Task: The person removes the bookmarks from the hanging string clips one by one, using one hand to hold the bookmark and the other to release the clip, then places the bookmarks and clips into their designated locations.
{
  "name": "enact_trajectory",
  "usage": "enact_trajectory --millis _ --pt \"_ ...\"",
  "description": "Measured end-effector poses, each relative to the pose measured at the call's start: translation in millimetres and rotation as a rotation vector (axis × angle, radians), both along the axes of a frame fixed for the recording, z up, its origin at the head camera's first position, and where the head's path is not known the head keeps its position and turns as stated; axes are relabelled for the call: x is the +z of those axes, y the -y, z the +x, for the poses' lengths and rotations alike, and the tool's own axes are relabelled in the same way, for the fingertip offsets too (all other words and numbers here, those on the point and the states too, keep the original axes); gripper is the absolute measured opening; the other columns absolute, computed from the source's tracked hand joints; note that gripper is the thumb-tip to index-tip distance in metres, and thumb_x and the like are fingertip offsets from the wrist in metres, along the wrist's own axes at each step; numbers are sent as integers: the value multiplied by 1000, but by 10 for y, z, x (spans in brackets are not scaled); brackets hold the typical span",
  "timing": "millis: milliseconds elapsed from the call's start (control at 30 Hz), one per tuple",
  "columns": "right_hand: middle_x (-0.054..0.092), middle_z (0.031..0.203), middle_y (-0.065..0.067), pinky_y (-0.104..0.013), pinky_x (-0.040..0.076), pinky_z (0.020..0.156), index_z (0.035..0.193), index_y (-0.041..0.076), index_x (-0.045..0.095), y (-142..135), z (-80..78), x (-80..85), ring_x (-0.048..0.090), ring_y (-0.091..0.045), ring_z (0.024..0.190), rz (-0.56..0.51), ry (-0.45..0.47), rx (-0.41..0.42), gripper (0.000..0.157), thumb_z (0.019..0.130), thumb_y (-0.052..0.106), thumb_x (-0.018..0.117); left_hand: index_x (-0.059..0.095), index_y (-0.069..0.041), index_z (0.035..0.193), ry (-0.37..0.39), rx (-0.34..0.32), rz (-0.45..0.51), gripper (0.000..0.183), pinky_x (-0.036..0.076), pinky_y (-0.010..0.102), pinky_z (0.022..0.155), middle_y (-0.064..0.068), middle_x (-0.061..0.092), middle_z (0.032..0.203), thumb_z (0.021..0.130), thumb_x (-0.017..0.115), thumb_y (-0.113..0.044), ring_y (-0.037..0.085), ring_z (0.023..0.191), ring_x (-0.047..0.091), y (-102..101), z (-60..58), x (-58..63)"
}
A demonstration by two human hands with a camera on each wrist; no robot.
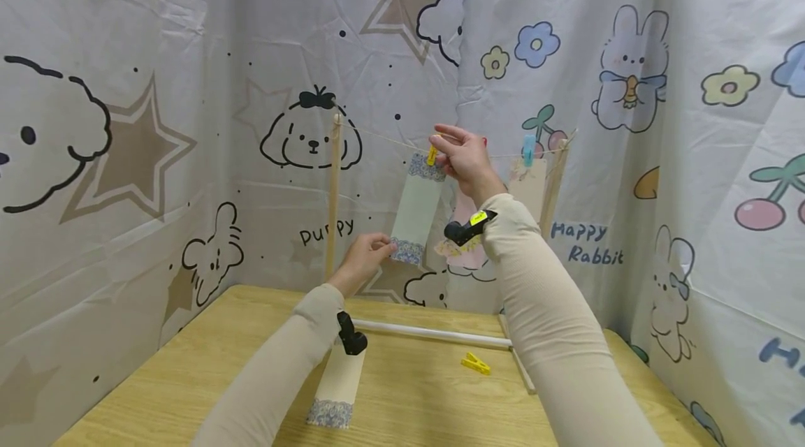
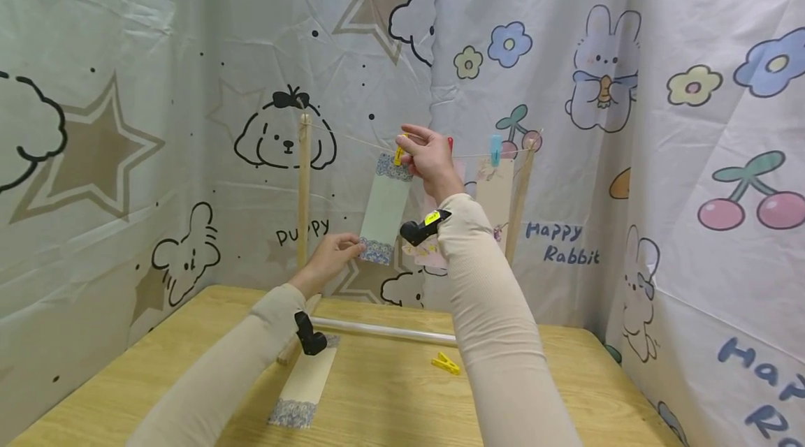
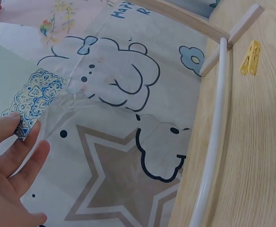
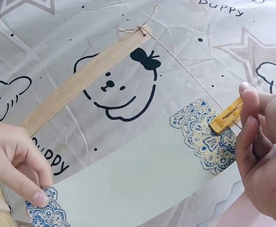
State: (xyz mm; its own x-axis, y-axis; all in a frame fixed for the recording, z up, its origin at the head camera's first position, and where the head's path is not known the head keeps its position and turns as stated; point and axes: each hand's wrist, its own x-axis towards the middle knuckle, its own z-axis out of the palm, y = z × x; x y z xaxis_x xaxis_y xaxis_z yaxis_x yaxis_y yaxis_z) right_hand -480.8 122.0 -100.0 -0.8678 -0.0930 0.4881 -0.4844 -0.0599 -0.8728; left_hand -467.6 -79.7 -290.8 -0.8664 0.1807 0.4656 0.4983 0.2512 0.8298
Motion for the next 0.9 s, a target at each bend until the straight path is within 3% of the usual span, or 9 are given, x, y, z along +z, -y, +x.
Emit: enact_trajectory --millis 200,567,767,900 --pt "60 143 -17 -16 36 45 148 10 58 15 -19 -25 52 -3 50 -53 -20 4 45 104 11 64 71 -3 105 -6 3 -13 16 48 56 98 12 70 108 105 63 -17 37 111 63 1 -40 -2" --pt "68 126 -17 -13 32 41 147 17 60 134 -51 -73 44 0 44 -284 -19 -42 47 102 4 65 71 -1 108 -26 -22 -7 17 48 56 98 14 70 110 106 63 -16 39 113 63 8 -52 8" --pt "67 129 -19 -14 30 41 143 16 64 180 -61 -76 43 -1 45 -352 -39 -72 43 102 4 64 71 -1 119 -13 2 -5 22 47 54 102 12 70 111 105 63 -16 33 115 62 5 -66 14" --pt "68 128 -20 -14 31 42 141 14 66 194 -65 -82 43 -2 46 -406 -57 -93 41 102 3 65 72 -1 119 -4 13 2 22 47 54 103 13 70 113 105 64 -16 34 116 62 6 -61 12"
